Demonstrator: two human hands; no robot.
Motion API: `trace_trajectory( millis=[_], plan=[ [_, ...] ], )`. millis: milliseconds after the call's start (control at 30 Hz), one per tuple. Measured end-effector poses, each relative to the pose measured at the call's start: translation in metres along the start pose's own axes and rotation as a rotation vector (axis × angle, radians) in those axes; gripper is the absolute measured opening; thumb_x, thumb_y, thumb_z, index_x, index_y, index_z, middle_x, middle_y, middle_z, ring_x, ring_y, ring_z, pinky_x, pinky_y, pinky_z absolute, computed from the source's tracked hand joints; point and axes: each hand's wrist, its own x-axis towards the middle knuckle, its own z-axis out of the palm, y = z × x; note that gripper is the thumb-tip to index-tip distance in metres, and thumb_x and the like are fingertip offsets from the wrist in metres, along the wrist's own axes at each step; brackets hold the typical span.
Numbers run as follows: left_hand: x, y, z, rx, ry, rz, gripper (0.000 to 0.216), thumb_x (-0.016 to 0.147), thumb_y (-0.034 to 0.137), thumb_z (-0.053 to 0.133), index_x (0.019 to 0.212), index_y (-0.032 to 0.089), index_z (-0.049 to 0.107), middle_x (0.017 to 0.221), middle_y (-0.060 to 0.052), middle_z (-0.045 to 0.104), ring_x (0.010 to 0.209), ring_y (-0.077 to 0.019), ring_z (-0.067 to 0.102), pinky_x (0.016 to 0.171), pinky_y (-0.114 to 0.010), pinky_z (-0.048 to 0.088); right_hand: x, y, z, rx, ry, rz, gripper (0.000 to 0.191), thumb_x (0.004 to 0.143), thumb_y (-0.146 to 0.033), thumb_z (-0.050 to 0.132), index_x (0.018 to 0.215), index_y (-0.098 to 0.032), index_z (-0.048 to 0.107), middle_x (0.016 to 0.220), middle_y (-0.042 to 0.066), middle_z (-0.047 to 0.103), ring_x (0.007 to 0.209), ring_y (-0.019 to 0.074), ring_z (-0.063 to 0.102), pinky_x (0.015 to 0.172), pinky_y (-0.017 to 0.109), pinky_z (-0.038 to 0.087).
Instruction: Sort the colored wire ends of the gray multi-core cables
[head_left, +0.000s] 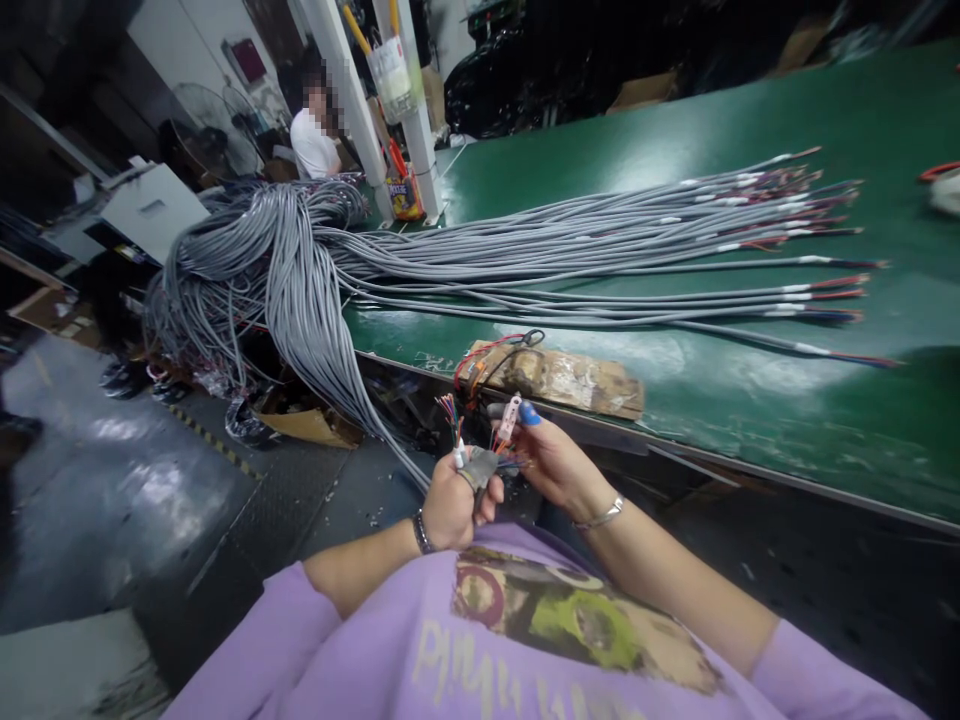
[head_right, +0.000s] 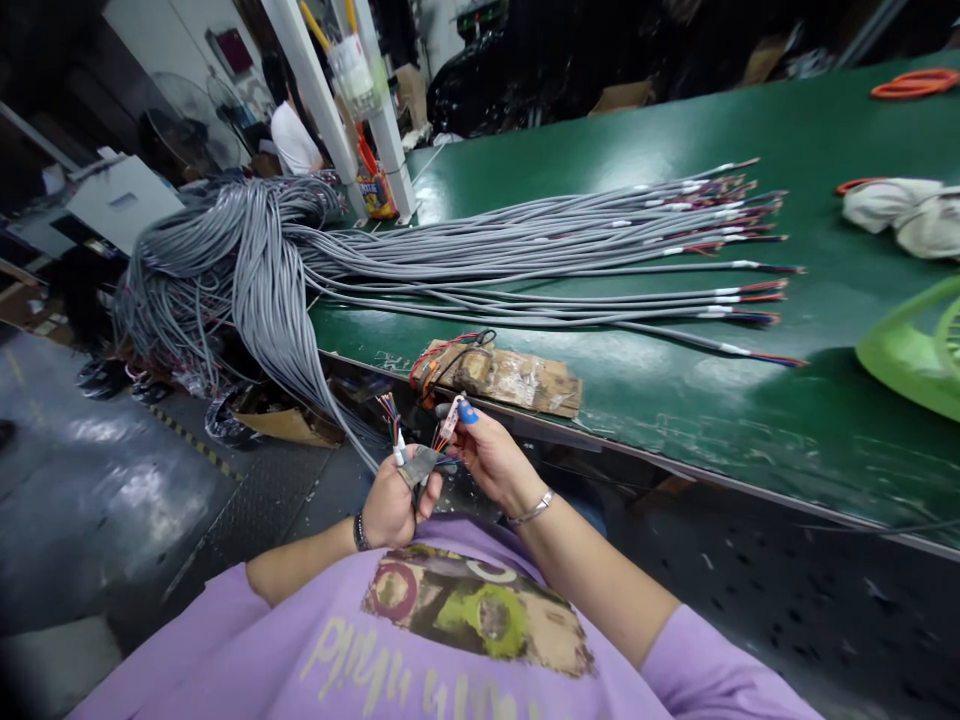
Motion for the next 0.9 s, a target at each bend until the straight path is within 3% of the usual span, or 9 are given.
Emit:
trace_trajectory(
  millis=[367,467,567,667,767,900],
  plan=[
    [0.003,0.002,0.0,-0.037,-0.027,-0.019,0.053,0.047,0.061,0.078,0.064,0.019,0.05,0.039,0.006,0.052,0.026,-0.0054,0.035,0.027,-0.018,0.017,-0.002,-0.003,0.0,-0.095,-0.033,-0.036,0.046,0.054,-0.057,0.084,0.078,-0.019,0.073,0.068,0.001,0.067,0.059,0.0124,0.055,0.057,0.026,0.045],
    [0.003,0.0,0.0,-0.023,-0.027,-0.002,0.053,0.048,0.062,0.077,0.063,0.019,0.05,0.04,0.005,0.053,0.026,-0.0052,0.036,0.028,-0.018,0.016,-0.003,-0.001,0.0,-0.178,0.039,-0.103,0.044,0.054,-0.057,0.084,0.068,-0.018,0.067,0.06,-0.002,0.061,0.054,0.0106,0.048,0.053,0.025,0.04],
    [0.003,-0.002,0.0,-0.002,-0.021,0.02,0.053,0.05,0.063,0.075,0.064,0.019,0.05,0.042,0.004,0.055,0.026,-0.005,0.036,0.029,-0.018,0.014,-0.004,0.0,0.002,-0.34,0.18,-0.266,0.046,0.058,-0.06,0.08,0.059,-0.019,0.059,0.053,-0.004,0.054,0.05,0.0099,0.041,0.05,0.025,0.034],
    [0.003,-0.003,0.001,0.0,-0.012,0.022,0.052,0.051,0.063,0.075,0.065,0.019,0.05,0.042,0.003,0.056,0.026,-0.0051,0.036,0.029,-0.019,0.013,-0.004,0.0,0.005,-0.43,0.234,-0.361,0.05,0.066,-0.068,0.07,0.056,-0.021,0.056,0.05,-0.003,0.052,0.049,0.0114,0.041,0.051,0.026,0.035],
    [0.004,-0.002,0.002,-0.007,-0.011,0.007,0.053,0.049,0.063,0.076,0.064,0.019,0.049,0.042,0.004,0.055,0.026,-0.0052,0.036,0.029,-0.018,0.013,-0.002,0.0,0.008,-0.297,0.126,-0.23,0.051,0.066,-0.071,0.067,0.059,-0.021,0.062,0.052,-0.002,0.057,0.05,0.013,0.047,0.052,0.027,0.041],
    [0.005,-0.001,0.003,-0.01,0.005,-0.017,0.054,0.047,0.062,0.076,0.063,0.02,0.048,0.042,0.004,0.055,0.026,-0.0053,0.036,0.029,-0.018,0.015,0.005,0.002,0.008,-0.064,0.057,-0.071,0.046,0.057,-0.063,0.079,0.067,-0.019,0.069,0.06,0.0,0.064,0.053,0.0136,0.054,0.053,0.027,0.046]
  ],
)
